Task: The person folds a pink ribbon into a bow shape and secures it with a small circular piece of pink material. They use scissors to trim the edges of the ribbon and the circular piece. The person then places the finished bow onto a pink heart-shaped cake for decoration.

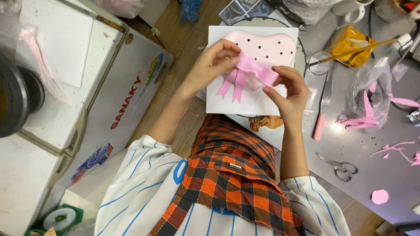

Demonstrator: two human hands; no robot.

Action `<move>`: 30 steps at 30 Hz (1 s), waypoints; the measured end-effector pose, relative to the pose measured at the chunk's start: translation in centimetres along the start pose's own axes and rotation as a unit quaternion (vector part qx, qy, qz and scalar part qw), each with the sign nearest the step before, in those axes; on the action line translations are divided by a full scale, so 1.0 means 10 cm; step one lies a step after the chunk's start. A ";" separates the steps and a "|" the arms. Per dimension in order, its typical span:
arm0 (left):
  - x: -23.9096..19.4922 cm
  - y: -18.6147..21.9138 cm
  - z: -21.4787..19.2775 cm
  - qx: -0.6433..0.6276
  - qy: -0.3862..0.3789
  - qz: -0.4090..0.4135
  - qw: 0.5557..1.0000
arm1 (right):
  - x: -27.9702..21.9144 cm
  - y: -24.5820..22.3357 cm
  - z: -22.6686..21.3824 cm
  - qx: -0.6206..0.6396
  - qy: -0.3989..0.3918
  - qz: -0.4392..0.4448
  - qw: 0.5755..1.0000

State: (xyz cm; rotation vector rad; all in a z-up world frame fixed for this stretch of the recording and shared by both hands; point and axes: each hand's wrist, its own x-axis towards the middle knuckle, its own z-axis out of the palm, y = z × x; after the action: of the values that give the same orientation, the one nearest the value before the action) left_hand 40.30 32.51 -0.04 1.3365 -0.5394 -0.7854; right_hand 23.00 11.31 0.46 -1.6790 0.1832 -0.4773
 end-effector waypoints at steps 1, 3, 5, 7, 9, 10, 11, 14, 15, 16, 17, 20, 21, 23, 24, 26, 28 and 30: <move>-0.02 0.04 0.09 -0.025 -0.018 0.011 0.999 | -0.04 -0.01 -0.04 0.058 0.005 0.022 0.998; -0.05 0.12 0.30 -0.076 -0.063 0.029 0.995 | -0.15 -0.04 -0.16 0.173 0.023 0.062 0.983; -0.04 0.17 0.54 -0.085 -0.087 0.051 0.991 | -0.31 -0.05 -0.26 0.201 0.056 0.053 0.976; -0.01 0.16 0.84 -0.100 -0.091 0.060 0.989 | -0.50 -0.05 -0.38 0.207 0.086 0.042 0.974; 0.04 0.11 1.18 -0.117 -0.077 0.057 0.989 | -0.71 -0.03 -0.50 0.192 0.110 0.029 0.975; 0.07 0.07 1.36 -0.114 -0.072 0.061 0.989 | -0.81 -0.03 -0.56 0.179 0.124 0.018 0.976; 0.09 0.03 1.54 -0.112 -0.066 0.065 0.989 | -0.90 -0.01 -0.61 0.167 0.137 0.006 0.976; 0.12 -0.12 2.06 -0.141 -0.080 0.052 0.985 | -1.21 -0.01 -0.80 0.163 0.180 -0.010 0.970; 0.14 -0.19 2.23 -0.156 -0.088 0.041 0.983 | -1.32 -0.01 -0.89 0.168 0.195 -0.011 0.966; 0.14 -0.26 2.39 -0.165 -0.099 0.022 0.981 | -1.45 -0.02 -1.00 0.154 0.205 -0.008 0.967; 0.14 -0.33 2.54 -0.174 -0.110 0.001 0.979 | -1.57 -0.01 -1.14 0.141 0.215 -0.004 0.967; 0.17 -0.67 3.12 -0.164 -0.140 -0.052 0.975 | -2.02 0.01 -1.69 0.128 0.239 0.023 0.962; 0.18 -0.83 3.34 -0.155 -0.149 -0.069 0.974 | -2.19 0.05 -1.90 0.130 0.246 0.034 0.960; 0.21 -1.23 3.88 -0.125 -0.199 -0.118 0.965 | -2.56 0.17 -2.33 0.091 0.302 0.085 0.945; 0.26 -1.46 4.18 -0.109 -0.224 -0.141 0.958 | -2.75 0.26 -2.57 0.071 0.328 0.109 0.936; 0.33 -1.95 4.81 -0.093 -0.279 -0.181 0.938 | -3.21 0.44 -3.09 0.019 0.393 0.145 0.908; 0.39 -2.47 5.46 -0.064 -0.318 -0.217 0.921 | -3.78 0.57 -3.59 -0.032 0.456 0.176 0.872; 0.54 -2.94 6.07 -0.020 -0.345 -0.246 0.906 | -4.33 0.66 -3.98 -0.039 0.510 0.199 0.836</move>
State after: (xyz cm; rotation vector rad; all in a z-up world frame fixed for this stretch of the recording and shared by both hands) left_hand -7.08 -12.06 -18.75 1.1436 -0.7369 -1.7096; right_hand -31.33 -9.17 -11.06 -1.2479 1.3214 -1.0123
